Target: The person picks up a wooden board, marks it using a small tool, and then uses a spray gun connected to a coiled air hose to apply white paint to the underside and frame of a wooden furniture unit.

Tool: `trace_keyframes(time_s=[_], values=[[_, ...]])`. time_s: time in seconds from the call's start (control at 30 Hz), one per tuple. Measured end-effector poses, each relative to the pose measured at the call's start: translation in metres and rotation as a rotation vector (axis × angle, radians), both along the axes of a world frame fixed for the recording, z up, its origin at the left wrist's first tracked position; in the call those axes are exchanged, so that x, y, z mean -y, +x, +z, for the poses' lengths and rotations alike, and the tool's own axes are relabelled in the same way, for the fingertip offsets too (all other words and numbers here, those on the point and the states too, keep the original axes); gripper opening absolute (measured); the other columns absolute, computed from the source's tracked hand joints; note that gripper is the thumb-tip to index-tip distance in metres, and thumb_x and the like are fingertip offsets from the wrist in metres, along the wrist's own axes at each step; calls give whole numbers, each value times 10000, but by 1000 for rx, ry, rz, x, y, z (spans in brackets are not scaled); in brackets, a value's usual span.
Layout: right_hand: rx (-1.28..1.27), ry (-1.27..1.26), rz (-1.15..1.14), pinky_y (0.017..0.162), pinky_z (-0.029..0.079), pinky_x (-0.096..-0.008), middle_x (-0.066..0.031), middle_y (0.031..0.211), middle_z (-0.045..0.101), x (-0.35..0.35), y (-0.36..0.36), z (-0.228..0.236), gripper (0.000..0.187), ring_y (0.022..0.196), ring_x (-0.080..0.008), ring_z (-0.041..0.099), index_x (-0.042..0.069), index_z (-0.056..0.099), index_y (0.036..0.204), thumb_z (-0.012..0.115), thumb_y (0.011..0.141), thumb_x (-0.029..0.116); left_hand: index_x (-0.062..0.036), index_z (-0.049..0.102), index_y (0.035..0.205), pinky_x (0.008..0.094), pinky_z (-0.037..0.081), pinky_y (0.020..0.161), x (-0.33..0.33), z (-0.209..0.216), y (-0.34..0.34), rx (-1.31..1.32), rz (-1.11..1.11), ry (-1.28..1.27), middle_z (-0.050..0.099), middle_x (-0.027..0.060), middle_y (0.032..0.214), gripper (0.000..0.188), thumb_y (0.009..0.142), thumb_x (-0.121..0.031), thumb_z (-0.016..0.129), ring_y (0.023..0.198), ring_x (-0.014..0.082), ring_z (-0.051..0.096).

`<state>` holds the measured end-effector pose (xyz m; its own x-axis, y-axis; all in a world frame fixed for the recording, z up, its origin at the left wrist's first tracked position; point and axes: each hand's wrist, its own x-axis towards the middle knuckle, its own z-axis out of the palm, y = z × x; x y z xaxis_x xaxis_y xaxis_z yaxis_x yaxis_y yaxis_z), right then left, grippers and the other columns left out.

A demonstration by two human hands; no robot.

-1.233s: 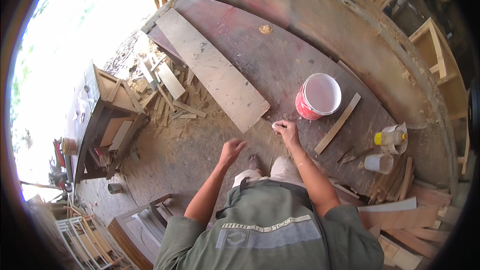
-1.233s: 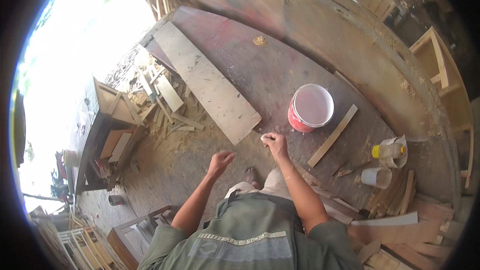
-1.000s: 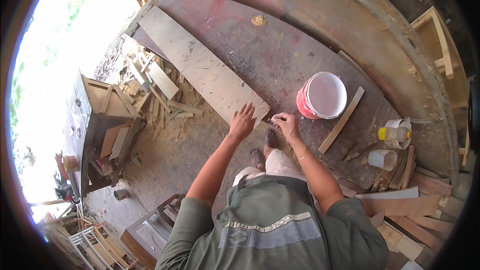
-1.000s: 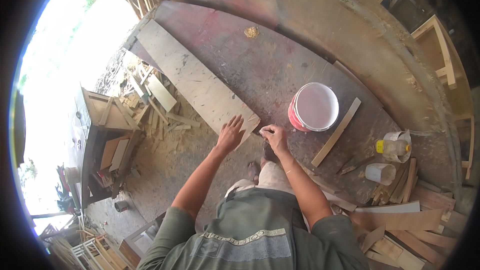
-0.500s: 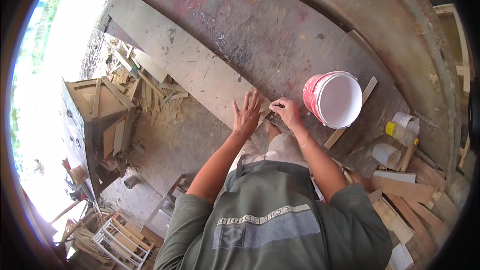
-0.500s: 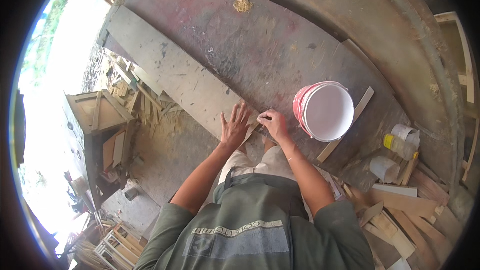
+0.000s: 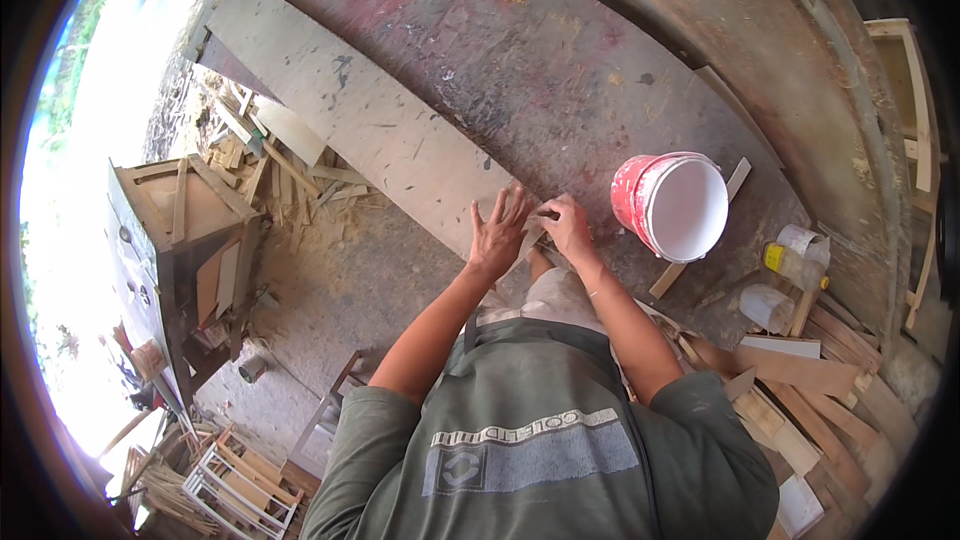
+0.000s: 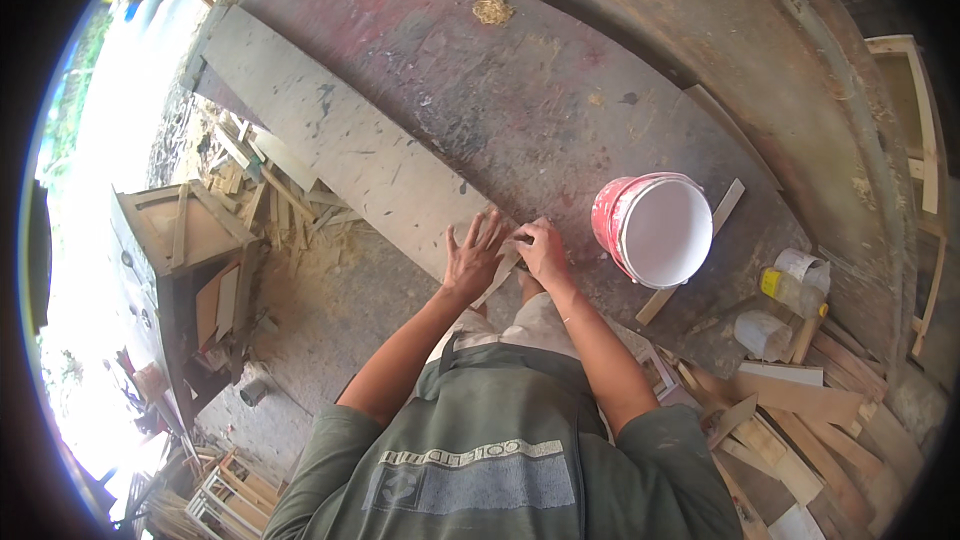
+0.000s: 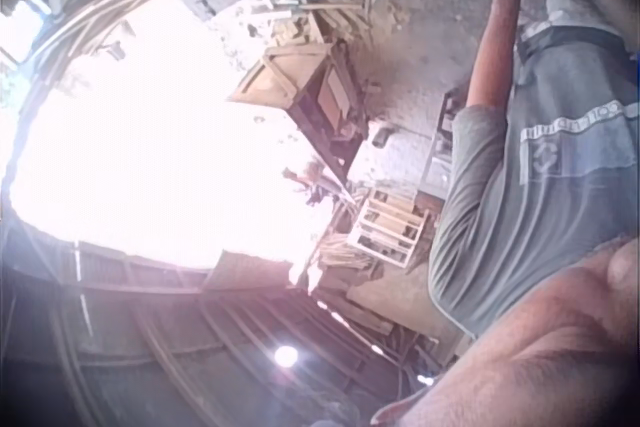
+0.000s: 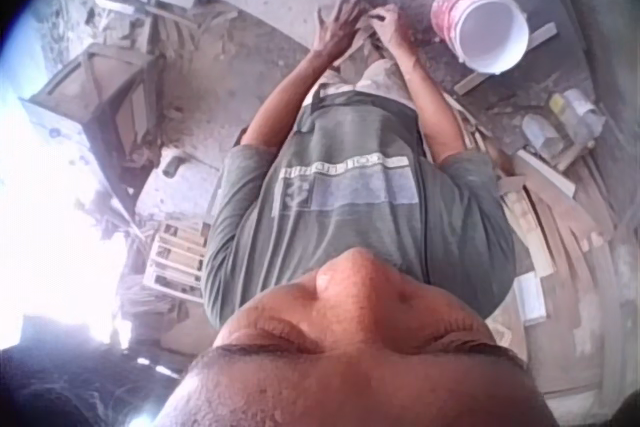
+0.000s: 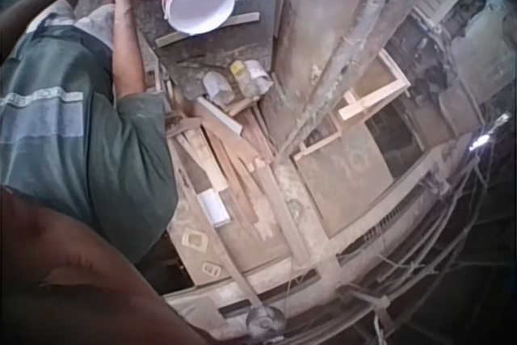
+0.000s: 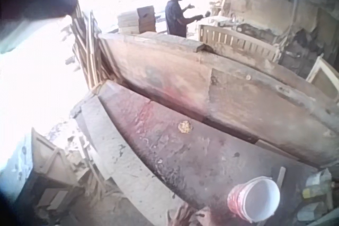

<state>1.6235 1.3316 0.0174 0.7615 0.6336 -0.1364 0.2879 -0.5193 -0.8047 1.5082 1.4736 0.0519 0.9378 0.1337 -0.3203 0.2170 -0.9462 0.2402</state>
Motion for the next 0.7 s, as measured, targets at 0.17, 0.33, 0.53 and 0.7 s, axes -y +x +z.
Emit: trace_keyframes(time_s=[0.17, 0.33, 0.53, 0.7], values=[[-201, -23, -66, 736, 485, -392, -122, 833, 637, 4, 4, 10, 167, 807, -291, 633, 41, 739, 853, 836, 758, 138, -206, 384, 1552, 725, 230, 1122, -2, -1, -1, 23, 17, -36, 237, 10, 1670, 650, 966, -382, 604, 1527, 256, 231], [-265, -66, -71, 732, 480, -397, -130, 828, 636, 8, 8, 10, 184, 802, -292, 630, 35, 738, 831, 842, 764, 172, -160, 415, 1535, 698, 209, 1147, 0, -5, 6, 43, 95, -96, 268, 18, 1654, 742, 921, -521, 622, 1517, 259, 246], [-162, -35, -64, 720, 467, -378, -120, 817, 621, 12, 6, 2, 206, 783, -263, 615, 28, 738, 826, 838, 792, 205, -196, 394, 1553, 727, 109, 1159, 7, -17, 5, 180, 235, -187, 217, 44, 1677, 751, 930, -572, 576, 1543, 294, 190], [-285, -31, -109, 725, 470, -378, -117, 831, 620, 7, 10, 7, 197, 798, -261, 613, 24, 722, 808, 820, 807, 194, -246, 392, 1558, 760, -30, 1135, 6, -19, 3, 132, 224, -72, 162, 46, 1697, 620, 1000, -488, 509, 1571, 302, 85]])
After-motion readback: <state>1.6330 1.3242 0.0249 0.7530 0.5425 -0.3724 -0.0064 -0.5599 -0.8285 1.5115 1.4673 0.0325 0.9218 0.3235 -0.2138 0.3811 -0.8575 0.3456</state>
